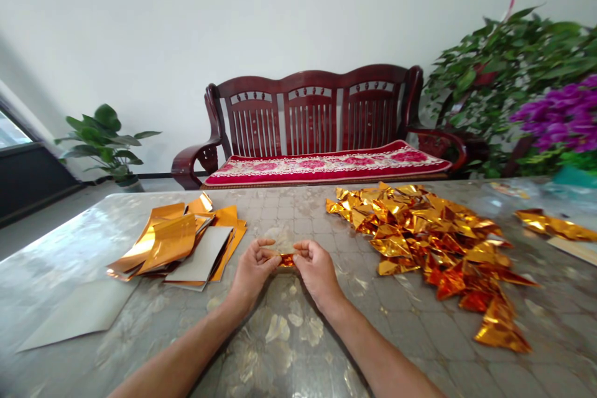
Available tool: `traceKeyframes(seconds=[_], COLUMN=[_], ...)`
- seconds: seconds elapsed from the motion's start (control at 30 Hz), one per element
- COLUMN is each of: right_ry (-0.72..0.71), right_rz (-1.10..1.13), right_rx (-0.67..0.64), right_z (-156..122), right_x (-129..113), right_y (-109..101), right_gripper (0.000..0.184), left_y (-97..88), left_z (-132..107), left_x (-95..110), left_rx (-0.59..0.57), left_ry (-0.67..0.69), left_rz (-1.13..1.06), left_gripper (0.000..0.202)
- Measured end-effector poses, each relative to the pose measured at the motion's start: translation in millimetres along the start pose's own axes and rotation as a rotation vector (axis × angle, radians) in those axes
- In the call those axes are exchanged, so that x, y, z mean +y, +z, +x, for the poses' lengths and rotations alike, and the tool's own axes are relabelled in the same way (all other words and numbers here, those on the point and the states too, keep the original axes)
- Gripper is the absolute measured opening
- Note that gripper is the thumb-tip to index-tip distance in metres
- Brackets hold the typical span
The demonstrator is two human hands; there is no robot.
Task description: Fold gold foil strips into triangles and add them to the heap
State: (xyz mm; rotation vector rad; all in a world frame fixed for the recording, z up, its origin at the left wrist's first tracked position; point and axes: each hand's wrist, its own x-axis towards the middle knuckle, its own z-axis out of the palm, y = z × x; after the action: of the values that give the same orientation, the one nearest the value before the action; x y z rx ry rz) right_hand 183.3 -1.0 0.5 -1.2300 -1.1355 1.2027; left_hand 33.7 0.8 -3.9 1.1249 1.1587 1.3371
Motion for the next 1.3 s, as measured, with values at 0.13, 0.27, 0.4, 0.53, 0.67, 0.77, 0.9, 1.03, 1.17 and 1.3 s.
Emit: traceKeyframes(seconds=[0.13,0.27,0.4,0.53,0.67,0.77,0.9,1.03,1.17,1.3], right_ry=[-0.026,-0.010,0.014,0.031,0.036,0.037,0.043,0.049,0.018,-0.003], right_rz=[-0.011,0.025,0.076,0.109,0.114,0.144,0.192,0.213,0.195,0.181], right_rx=[0.018,0.024,0.020,0.001,-0.007,-0.010,-0.008,0.000,0.022,0.047], right_z=[2.1,0.7,-2.5,-3.6,-4.4,-5.8,-6.5,-5.4,-4.3,-4.4], right_x=[2.5,1.8,-1.5,-4.3,-6.7,-7.8,-7.5,-6.8,-6.4,-6.7], right_y=[-0.1,0.1,1.1,2.6,3.5,3.7,3.1,2.3,2.5,3.6], right_gripper=[0.032,0.032,0.030,0.027,0.025,0.023,0.024,0.030,0.032,0.029], left_y=[-0.4,0.5,2.8,4.5,5.0,4.8,3.3,0.9,0.8,2.6], left_z=[0.8,-0.7,-4.8,-8.4,-8.7,-7.7,-7.0,-6.5,-5.2,-5.2], left_x=[-1.5,1.5,8.5,12.0,11.1,11.0,11.5,9.1,7.4,9.5], left_rx=[-0.004,0.007,0.013,0.026,0.028,-0.002,-0.035,-0.018,0.021,0.022], left_ry=[-0.019,-0.046,-0.076,-0.097,-0.112,-0.136,-0.180,-0.201,-0.207,-0.204], left_rz=[-0.034,-0.034,-0.099,-0.184,-0.245,-0.310,-0.369,-0.396,-0.390,-0.394], left_gripper=[0.045,0.048,0.047,0.047,0.046,0.048,0.056,0.062,0.064,0.061])
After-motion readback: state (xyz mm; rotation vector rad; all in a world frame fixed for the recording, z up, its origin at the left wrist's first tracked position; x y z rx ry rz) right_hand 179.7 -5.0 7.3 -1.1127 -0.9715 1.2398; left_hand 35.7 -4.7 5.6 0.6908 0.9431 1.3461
